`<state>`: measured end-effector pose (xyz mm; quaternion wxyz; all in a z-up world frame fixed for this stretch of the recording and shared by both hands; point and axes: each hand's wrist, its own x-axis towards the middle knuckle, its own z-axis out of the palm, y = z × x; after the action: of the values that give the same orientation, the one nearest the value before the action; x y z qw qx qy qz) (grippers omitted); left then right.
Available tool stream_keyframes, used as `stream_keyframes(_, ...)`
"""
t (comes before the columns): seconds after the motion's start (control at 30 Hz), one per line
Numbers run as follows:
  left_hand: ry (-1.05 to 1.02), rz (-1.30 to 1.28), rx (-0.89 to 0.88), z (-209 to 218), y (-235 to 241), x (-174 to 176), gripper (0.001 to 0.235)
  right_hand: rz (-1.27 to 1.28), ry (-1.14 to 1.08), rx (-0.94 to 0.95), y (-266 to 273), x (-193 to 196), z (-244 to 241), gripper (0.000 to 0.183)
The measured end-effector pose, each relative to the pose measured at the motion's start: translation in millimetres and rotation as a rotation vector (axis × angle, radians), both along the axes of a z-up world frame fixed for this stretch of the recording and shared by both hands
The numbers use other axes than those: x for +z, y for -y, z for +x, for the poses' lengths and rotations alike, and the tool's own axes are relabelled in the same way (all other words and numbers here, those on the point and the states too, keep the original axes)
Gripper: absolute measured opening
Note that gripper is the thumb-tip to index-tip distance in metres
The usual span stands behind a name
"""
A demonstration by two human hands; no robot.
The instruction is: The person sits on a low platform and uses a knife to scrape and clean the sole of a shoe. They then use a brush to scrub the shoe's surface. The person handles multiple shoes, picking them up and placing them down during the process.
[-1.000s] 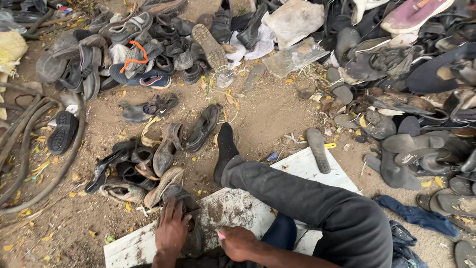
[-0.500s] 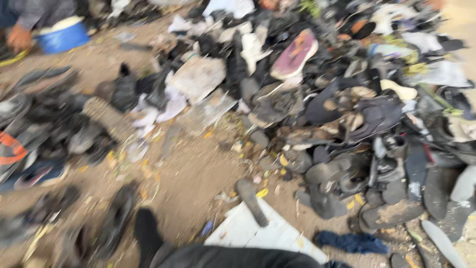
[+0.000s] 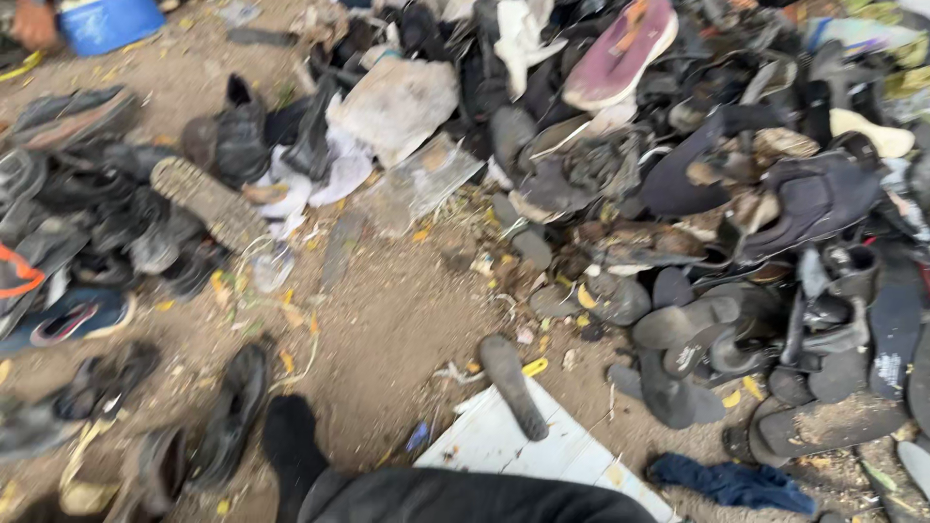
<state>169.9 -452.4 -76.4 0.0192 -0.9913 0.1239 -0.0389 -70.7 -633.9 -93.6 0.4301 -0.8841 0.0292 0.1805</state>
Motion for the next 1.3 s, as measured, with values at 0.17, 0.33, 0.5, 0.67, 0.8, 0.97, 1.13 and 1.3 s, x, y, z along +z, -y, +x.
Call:
stream_keyframes(0.17, 0.063, -0.112, 0.101, -39.4, -57.4, -21.3, 0.037, -0.122, 0.023, -0.031, -83.3, 1.4, 14.2, 0.032)
stream_keyframes(0.33, 0.073, -0.244, 0.348, -96.0, -150.9, -45.5, 0.039, -0.323, 0.013, 0.009, -145.7, 45.8, -18.4, 0.033)
stream_keyframes(0.5, -0.057, -0.459, 0.579, -96.7, -178.2, -8.8, 0.042, -0.253, 0.303, -0.133, -162.2, 121.3, -11.0, 0.025)
stream_keyframes(0.67, -0.171, -0.633, 0.597, -98.1, -192.9, 4.5, 0.048, -0.329, 0.344, -0.117, -205.2, 174.7, -15.5, 0.025)
stream_keyframes(0.8, -0.203, -0.713, 0.577, -93.0, -178.3, -17.2, 0.055, -0.308, 0.376, -0.125, -230.6, 200.6, -29.8, 0.022)
stream_keyframes(0.97, -0.953, -1.338, 0.484, -69.9, -200.8, -15.2, 0.045, -0.302, 0.424, -0.127, -223.8, 189.0, -26.7, 0.022)
stream_keyframes(1.13, -0.846, -1.31, -0.173, -82.6, -234.6, 20.4, 0.062, -0.355, 0.254, -0.228, -199.4, 125.4, -15.5, 0.022)
stream_keyframes(1.3, -0.119, -0.429, -0.458, -100.9, -211.9, 58.6, 0.064, -0.277, 0.243, -0.232, -188.5, 67.7, -25.3, 0.027)
